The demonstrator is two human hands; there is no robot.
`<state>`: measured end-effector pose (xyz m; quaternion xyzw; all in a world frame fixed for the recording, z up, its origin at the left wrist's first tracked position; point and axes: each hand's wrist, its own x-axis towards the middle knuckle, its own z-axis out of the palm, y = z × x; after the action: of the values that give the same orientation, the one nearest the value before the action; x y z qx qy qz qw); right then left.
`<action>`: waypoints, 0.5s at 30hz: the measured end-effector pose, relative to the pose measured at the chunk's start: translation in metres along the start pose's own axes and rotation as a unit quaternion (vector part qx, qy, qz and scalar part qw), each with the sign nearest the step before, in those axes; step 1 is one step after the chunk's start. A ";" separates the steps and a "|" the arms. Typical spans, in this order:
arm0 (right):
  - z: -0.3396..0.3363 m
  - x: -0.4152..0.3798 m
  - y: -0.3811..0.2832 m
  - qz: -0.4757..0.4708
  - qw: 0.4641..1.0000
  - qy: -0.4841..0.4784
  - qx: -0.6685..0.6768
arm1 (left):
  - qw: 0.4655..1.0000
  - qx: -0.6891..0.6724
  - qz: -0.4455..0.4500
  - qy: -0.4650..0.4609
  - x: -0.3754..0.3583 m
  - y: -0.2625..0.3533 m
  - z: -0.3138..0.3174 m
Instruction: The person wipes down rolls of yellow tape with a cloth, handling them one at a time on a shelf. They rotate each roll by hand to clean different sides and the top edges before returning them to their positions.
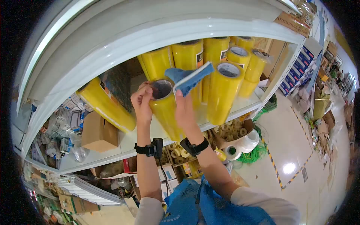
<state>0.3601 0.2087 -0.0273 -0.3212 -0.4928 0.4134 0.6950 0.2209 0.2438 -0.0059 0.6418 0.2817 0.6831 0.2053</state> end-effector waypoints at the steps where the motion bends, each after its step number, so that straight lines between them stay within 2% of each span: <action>1: 0.001 0.000 0.001 -0.003 1.000 -0.004 0.000 | 1.000 0.001 0.003 0.004 0.001 -0.001 0.000; 4: -0.003 -0.007 0.018 -0.038 0.998 0.031 0.037 | 0.999 -0.021 0.013 -0.026 -0.006 0.003 0.006; 6: -0.011 -0.008 0.030 -0.040 0.999 0.012 -0.025 | 0.998 0.053 0.016 0.038 -0.008 0.011 0.017; 7: -0.012 -0.007 0.024 -0.041 0.998 0.008 -0.046 | 0.998 0.052 0.016 0.035 -0.008 0.023 0.019; 8: -0.014 -0.005 0.017 -0.031 0.998 -0.002 -0.051 | 0.965 0.257 0.056 -0.002 -0.010 0.037 0.020; 9: -0.015 -0.002 0.009 -0.022 0.998 -0.011 -0.057 | 0.888 0.449 0.096 -0.038 -0.009 0.050 0.023; 10: -0.016 0.001 0.015 -0.022 0.998 -0.006 -0.058 | 0.889 0.446 0.097 -0.041 -0.009 0.062 0.033; 12: -0.016 0.002 0.030 -0.096 0.992 -0.013 -0.075 | 0.867 0.486 0.046 -0.102 -0.017 0.081 0.062; 13: -0.017 0.001 0.033 -0.119 0.989 -0.017 -0.080 | 0.836 0.533 0.108 -0.074 -0.021 0.076 0.069; 15: -0.021 0.000 0.037 -0.069 0.990 -0.063 -0.105 | 0.828 0.546 0.117 -0.051 -0.023 0.070 0.078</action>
<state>0.3700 0.2250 -0.0655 -0.3308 -0.5971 0.3300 0.6521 0.3058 0.1858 0.0231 0.7116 0.5205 0.4029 -0.2457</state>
